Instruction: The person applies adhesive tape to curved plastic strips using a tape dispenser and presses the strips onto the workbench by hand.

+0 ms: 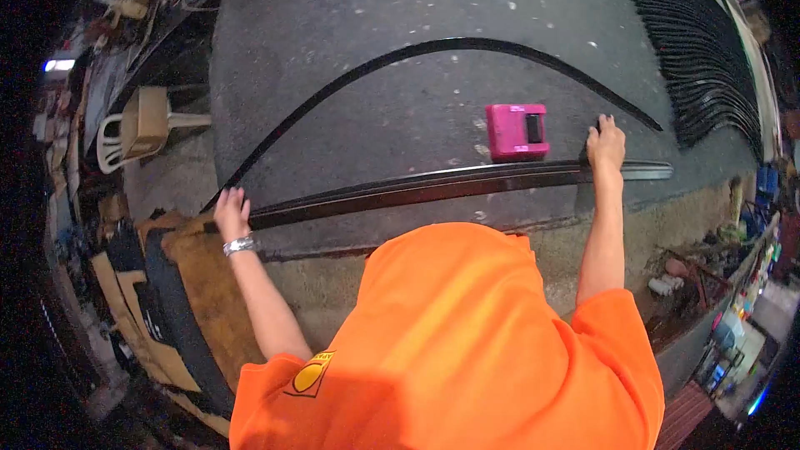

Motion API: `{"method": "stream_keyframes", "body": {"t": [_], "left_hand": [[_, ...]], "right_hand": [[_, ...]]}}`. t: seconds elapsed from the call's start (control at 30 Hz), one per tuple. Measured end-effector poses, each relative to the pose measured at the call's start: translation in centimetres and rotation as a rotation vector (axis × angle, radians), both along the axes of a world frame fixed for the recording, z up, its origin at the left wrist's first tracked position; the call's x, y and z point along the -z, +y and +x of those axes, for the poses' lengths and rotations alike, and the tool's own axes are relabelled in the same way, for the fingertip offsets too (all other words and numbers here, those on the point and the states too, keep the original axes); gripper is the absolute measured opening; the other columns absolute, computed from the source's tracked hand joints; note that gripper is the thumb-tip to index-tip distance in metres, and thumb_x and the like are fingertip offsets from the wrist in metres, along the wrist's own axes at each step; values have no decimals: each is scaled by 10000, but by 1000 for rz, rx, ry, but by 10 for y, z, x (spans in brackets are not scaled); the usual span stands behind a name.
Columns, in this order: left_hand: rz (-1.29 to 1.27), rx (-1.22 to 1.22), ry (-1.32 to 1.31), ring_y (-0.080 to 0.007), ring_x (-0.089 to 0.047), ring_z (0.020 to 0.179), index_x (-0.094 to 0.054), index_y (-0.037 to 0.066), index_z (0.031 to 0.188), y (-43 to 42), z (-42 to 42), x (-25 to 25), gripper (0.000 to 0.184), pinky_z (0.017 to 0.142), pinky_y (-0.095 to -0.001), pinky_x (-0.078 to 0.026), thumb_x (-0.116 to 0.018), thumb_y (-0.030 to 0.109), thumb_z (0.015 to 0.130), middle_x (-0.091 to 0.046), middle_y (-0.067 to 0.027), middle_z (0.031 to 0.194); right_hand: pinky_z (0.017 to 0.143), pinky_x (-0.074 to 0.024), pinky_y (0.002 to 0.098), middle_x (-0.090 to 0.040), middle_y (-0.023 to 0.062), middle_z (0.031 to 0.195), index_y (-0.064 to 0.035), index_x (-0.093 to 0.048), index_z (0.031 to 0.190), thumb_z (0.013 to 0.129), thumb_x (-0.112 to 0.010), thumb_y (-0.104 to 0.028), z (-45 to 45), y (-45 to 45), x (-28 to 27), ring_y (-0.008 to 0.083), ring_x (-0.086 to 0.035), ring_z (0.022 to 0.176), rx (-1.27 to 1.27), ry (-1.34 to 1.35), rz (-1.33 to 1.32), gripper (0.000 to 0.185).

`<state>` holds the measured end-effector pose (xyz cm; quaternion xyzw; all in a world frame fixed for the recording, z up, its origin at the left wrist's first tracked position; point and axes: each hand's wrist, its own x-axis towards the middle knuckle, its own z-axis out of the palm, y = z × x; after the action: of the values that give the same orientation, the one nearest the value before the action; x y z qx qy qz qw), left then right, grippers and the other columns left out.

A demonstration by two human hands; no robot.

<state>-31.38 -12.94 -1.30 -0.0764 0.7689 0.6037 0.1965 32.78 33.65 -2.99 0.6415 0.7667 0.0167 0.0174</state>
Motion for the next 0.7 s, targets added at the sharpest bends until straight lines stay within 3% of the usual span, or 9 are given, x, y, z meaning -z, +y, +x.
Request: {"method": "stream_keyframes", "body": {"t": [0.07, 0.13, 0.2, 0.33, 0.37, 0.5, 0.53, 0.7], "left_hand": [[-502, 482, 316, -323, -588, 1243, -434, -17, 1452, 20, 25, -16, 611, 1003, -531, -464, -654, 213, 931, -570, -182, 1395], [-796, 748, 589, -407, -458, 1363, -434, -18, 1455, 38, 57, -8, 703, 1086, -587, -360, -664, 358, 907, -476, -251, 1469], [-1133, 800, 465, -461, -327, 1431, -416, -38, 1461, 80, 105, -44, 815, 1144, -598, -263, -632, 504, 891, -350, -301, 1534], [-1172, 829, 541, -545, -285, 1413, -350, -148, 1440, 91, 119, -29, 985, 1150, -598, -252, -598, 622, 877, -275, -406, 1511], [-1168, 832, 557, -561, -297, 1398, -341, -176, 1425, 91, 117, -26, 1002, 1141, -583, -289, -611, 616, 873, -278, -433, 1489], [-1144, 825, 519, -570, -306, 1388, -331, -191, 1419, 95, 116, -28, 1004, 1114, -564, -355, -644, 588, 869, -272, -449, 1479], [-1147, 814, 466, -543, -291, 1411, -316, -183, 1437, 98, 117, -32, 1003, 1146, -550, -318, -681, 550, 858, -263, -423, 1504], [-1192, 812, 460, -553, -306, 1398, -320, -170, 1442, 95, 113, -21, 1006, 1147, -547, -318, -676, 565, 856, -276, -421, 1499]], "right_hand": [[1083, -416, 443, -501, 193, 1459, -65, -546, 1383, 977, -548, -253, -14, -13, -3, 381, -489, 1301, -2, -39, -17, 447], [1089, -412, 437, -496, 200, 1460, -60, -534, 1393, 980, -544, -250, -9, -14, 1, 382, -488, 1305, -40, -47, 18, 455], [1100, -402, 435, -488, 216, 1462, -54, -529, 1399, 988, -532, -248, -5, -10, 5, 381, -484, 1313, -50, -66, 5, 454], [1108, -390, 442, -478, 225, 1466, -61, -495, 1431, 998, -512, -249, 3, -2, 17, 392, -481, 1315, -46, -131, -8, 473], [1108, -389, 444, -476, 222, 1469, -63, -493, 1433, 999, -508, -249, 4, -1, 19, 393, -481, 1315, -50, -138, -4, 472], [1111, -383, 446, -472, 211, 1476, -69, -489, 1438, 1006, -488, -252, 6, 2, 22, 396, -480, 1314, -33, -155, -2, 469], [1113, -382, 446, -472, 208, 1477, -71, -489, 1439, 1009, -482, -254, 5, 1, 22, 396, -481, 1314, -25, -156, -12, 468], [1121, -369, 443, -487, 201, 1465, -73, -516, 1410, 1009, -478, -275, 16, 10, 39, 386, -483, 1317, -61, -151, 16, 450]]}}
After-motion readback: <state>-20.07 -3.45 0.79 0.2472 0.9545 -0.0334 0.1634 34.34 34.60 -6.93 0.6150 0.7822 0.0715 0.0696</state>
